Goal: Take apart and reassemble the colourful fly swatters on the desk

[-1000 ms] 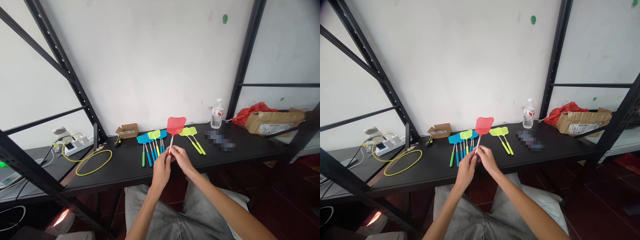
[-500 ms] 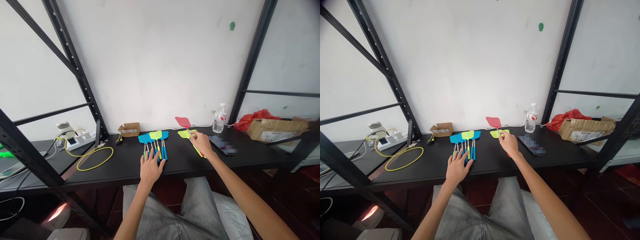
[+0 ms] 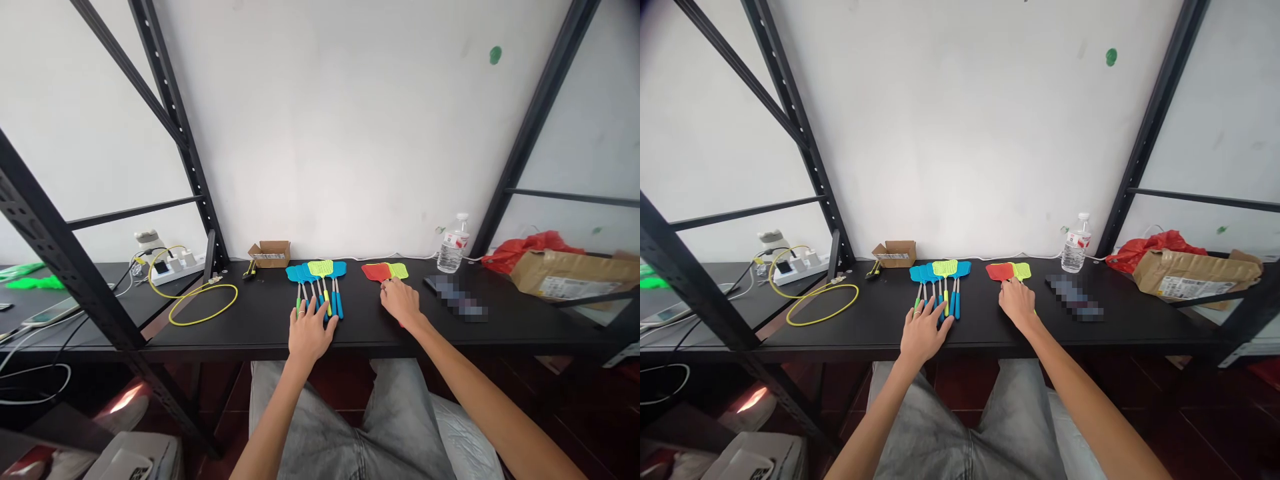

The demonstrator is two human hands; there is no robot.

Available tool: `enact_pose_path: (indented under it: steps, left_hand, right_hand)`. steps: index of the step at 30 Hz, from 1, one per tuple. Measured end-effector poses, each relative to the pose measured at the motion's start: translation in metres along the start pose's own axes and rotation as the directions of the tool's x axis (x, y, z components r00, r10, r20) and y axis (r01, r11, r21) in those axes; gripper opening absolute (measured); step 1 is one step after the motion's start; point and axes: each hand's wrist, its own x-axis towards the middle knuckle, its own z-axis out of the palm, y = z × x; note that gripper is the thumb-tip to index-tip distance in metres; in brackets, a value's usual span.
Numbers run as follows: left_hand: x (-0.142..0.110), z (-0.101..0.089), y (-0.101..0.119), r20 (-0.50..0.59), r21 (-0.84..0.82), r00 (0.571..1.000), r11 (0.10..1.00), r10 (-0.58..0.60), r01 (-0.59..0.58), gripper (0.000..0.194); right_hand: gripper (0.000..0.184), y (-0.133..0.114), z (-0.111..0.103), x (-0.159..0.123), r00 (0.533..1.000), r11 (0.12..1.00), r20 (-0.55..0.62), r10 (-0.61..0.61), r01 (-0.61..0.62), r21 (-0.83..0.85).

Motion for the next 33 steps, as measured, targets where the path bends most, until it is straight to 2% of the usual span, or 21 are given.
enact_pose_path:
  steps: [3, 7, 10, 14, 17, 20, 22, 26, 33]
  left_hand:
    - [0.000, -0.001, 0.001, 0.001, 0.006, 1.000, 1.000, -0.001, 0.001, 0.053]
    - [0.000, 0.000, 0.001, 0.001, 0.045, 1.000, 0.999, -0.012, 0.012, 0.050]
    - [0.000, 0.000, 0.001, 0.000, 0.075, 1.000, 0.997, -0.010, 0.010, 0.048]
    - [0.000, -0.003, 0.001, 0.013, 0.087, 1.000, 0.996, 0.018, -0.019, 0.048]
    - [0.000, -0.005, 0.001, 0.018, 0.088, 0.999, 0.996, 0.033, -0.034, 0.046]
    - [-0.001, -0.005, 0.001, 0.006, 0.084, 0.999, 0.996, 0.032, -0.032, 0.044]
    - [-0.001, -0.004, 0.001, 0.001, 0.075, 1.000, 0.997, 0.029, -0.029, 0.043]
    - [-0.001, -0.005, 0.001, 0.000, 0.056, 1.000, 0.998, 0.025, -0.025, 0.042]
    - [-0.001, -0.004, 0.000, -0.009, 0.053, 1.000, 0.998, 0.021, -0.021, 0.041]
  right_hand:
    - [0.027, -0.014, -0.006, 0.000, 0.999, 0.993, -0.010, -0.045, 0.045, 0.108]
    - [0.030, -0.050, -0.006, 0.004, 0.980, 0.952, 0.156, -0.124, 0.073, 0.296]
    - [0.029, -0.078, 0.001, 0.009, 0.956, 0.945, 0.267, -0.120, 0.029, 0.325]
    - [0.024, -0.098, 0.006, 0.016, 0.949, 0.958, 0.308, -0.072, -0.020, 0.287]
    - [0.023, -0.099, 0.003, 0.020, 0.923, 0.963, 0.370, -0.104, 0.000, 0.268]
    - [0.031, -0.095, -0.002, 0.021, 0.858, 0.957, 0.487, -0.163, 0.018, 0.289]
    - [0.032, -0.092, -0.005, 0.020, 0.835, 0.955, 0.518, -0.185, 0.028, 0.297]
    - [0.027, -0.085, -0.005, 0.015, 0.878, 0.962, 0.460, -0.136, 0.006, 0.274]
    - [0.042, -0.073, 0.000, 0.002, 0.905, 0.973, 0.408, -0.123, 0.029, 0.228]
